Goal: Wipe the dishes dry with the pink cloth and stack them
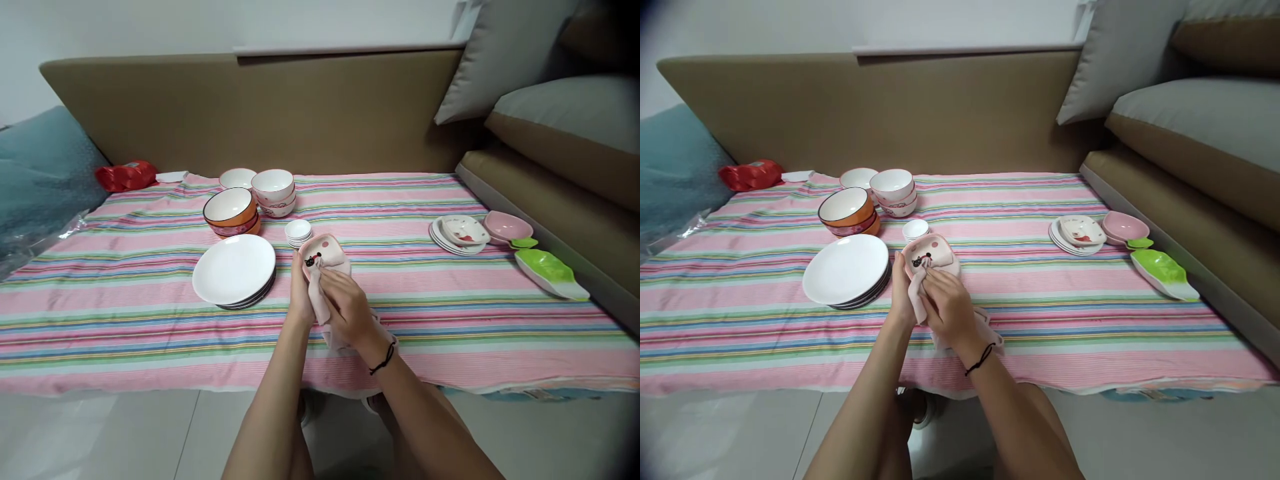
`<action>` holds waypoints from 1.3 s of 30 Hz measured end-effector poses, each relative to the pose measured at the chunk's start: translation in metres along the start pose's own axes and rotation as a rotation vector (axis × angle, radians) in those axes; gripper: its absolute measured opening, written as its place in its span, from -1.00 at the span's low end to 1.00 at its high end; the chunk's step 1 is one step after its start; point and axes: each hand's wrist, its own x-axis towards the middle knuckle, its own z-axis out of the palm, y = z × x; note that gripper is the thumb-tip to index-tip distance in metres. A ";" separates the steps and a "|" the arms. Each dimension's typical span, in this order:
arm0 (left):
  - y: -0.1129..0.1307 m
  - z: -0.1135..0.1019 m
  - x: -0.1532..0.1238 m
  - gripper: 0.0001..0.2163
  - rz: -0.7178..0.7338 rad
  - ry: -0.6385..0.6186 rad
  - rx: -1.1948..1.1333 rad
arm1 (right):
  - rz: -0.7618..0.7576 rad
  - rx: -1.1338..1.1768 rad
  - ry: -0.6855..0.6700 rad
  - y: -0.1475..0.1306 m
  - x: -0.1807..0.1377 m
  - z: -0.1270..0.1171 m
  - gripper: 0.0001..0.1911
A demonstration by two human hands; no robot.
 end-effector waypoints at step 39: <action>0.007 -0.002 0.001 -0.60 -0.097 0.006 -0.101 | -0.092 -0.011 -0.122 0.003 -0.006 -0.003 -0.54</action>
